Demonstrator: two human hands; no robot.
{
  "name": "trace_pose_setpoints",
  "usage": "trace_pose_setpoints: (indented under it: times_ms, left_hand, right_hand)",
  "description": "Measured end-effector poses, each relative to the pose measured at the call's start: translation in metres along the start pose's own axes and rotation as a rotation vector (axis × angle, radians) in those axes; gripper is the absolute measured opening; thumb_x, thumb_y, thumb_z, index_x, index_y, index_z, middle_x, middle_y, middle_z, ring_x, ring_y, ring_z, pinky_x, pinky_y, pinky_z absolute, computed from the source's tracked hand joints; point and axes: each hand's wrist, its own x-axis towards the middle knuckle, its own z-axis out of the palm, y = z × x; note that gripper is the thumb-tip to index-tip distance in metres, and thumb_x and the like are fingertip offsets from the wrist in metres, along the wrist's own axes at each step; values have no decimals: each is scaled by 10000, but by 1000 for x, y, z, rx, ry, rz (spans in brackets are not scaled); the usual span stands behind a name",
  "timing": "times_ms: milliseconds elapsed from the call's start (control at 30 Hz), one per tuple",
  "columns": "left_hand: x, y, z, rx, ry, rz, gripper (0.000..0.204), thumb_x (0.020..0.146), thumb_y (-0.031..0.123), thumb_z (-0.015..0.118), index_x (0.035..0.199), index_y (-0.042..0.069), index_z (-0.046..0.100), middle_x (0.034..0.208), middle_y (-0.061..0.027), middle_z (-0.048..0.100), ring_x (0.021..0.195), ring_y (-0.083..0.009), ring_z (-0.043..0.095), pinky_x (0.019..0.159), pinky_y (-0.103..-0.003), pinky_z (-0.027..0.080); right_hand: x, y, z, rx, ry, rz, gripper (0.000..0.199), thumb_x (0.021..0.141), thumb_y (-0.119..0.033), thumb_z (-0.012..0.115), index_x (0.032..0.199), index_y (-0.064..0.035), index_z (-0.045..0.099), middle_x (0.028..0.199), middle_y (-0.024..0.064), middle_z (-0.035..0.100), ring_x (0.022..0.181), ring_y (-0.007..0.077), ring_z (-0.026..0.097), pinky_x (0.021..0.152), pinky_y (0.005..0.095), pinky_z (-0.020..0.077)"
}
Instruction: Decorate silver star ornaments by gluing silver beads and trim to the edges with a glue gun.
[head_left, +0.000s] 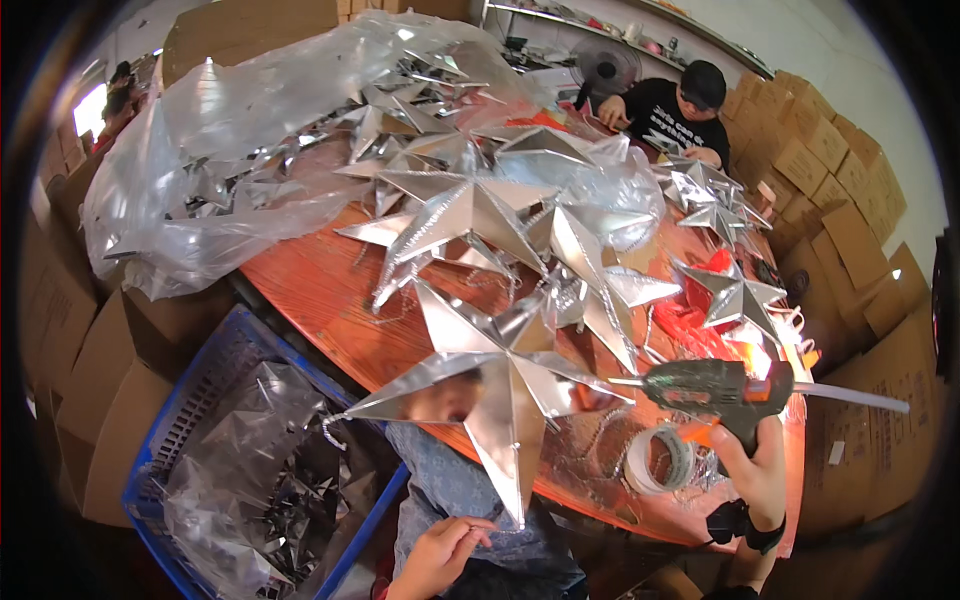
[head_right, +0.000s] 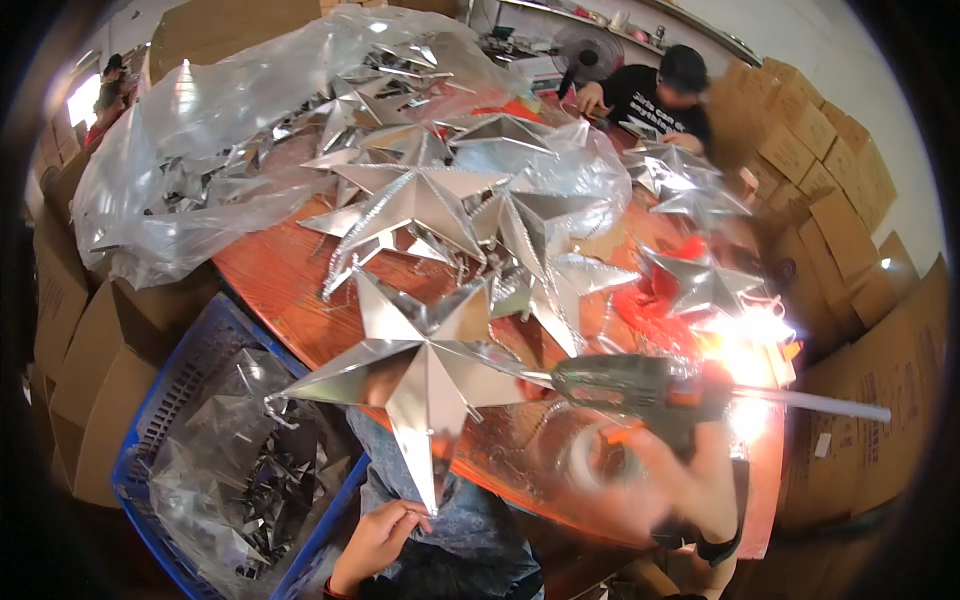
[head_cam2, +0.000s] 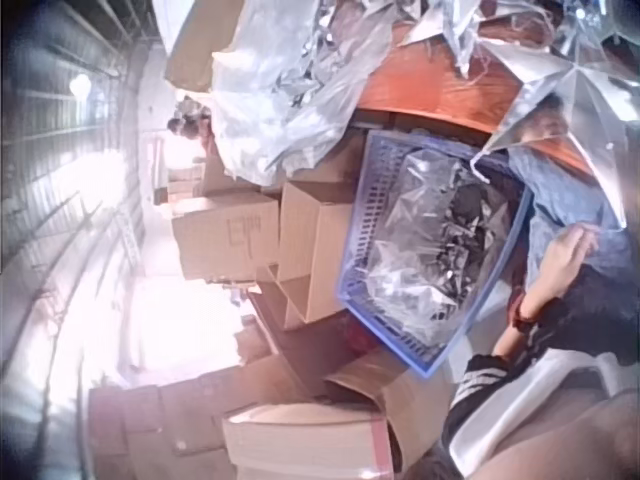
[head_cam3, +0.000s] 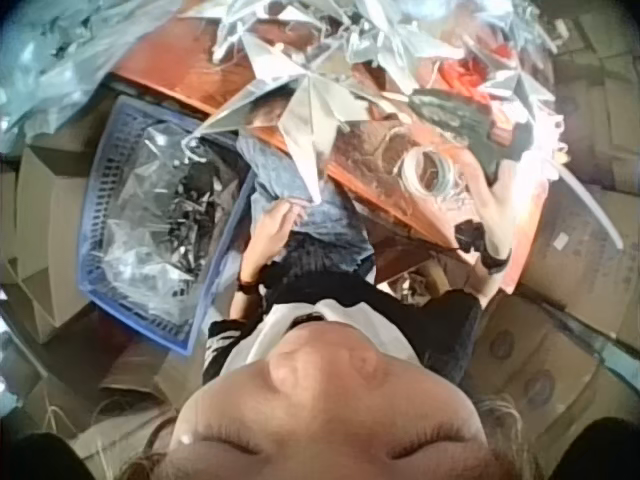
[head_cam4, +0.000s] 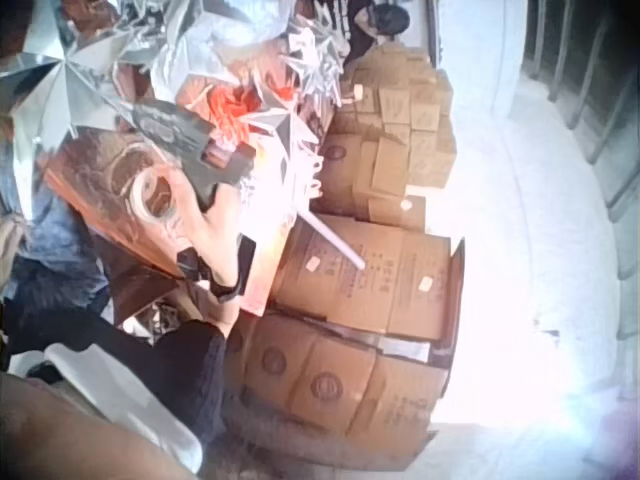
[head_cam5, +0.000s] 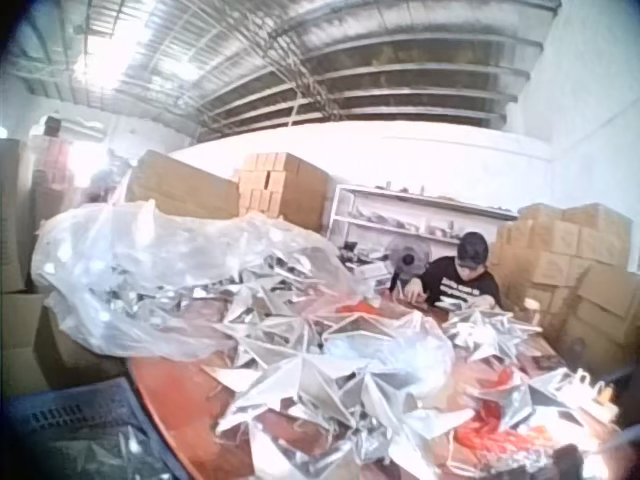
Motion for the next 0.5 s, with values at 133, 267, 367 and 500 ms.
trace_pose_setpoints:
  times_ms: [133,267,367,500]
  left_hand:
    - [0,5,3,-12,-46,-126,157,891,56,454,925,-18,588,790,-87,636,716,-162,604,668,-257,460]
    - [-4,-5,10,-12,-62,-105,183,900,64,443,949,-27,594,790,-96,636,699,-153,597,654,-251,450]
    - [2,-5,17,7,-99,-50,190,903,70,443,919,-36,600,792,-97,636,686,-148,594,649,-253,448]
    - [0,5,14,-52,-175,-25,183,898,80,469,863,-20,617,766,-82,622,682,-148,584,643,-261,441]
  right_hand:
    - [-22,16,-19,66,5,295,210,779,-79,626,955,2,548,771,11,589,608,44,451,540,192,359]
    - [-31,86,-30,-104,-40,298,171,776,-101,661,839,28,568,709,-23,540,620,22,450,514,196,353]
    - [-36,93,-33,-241,-61,302,270,763,-173,680,907,32,579,725,33,568,627,64,495,538,229,398]
    - [-33,87,-18,-488,93,-105,165,798,-80,628,837,47,528,718,92,530,599,128,515,541,256,403]
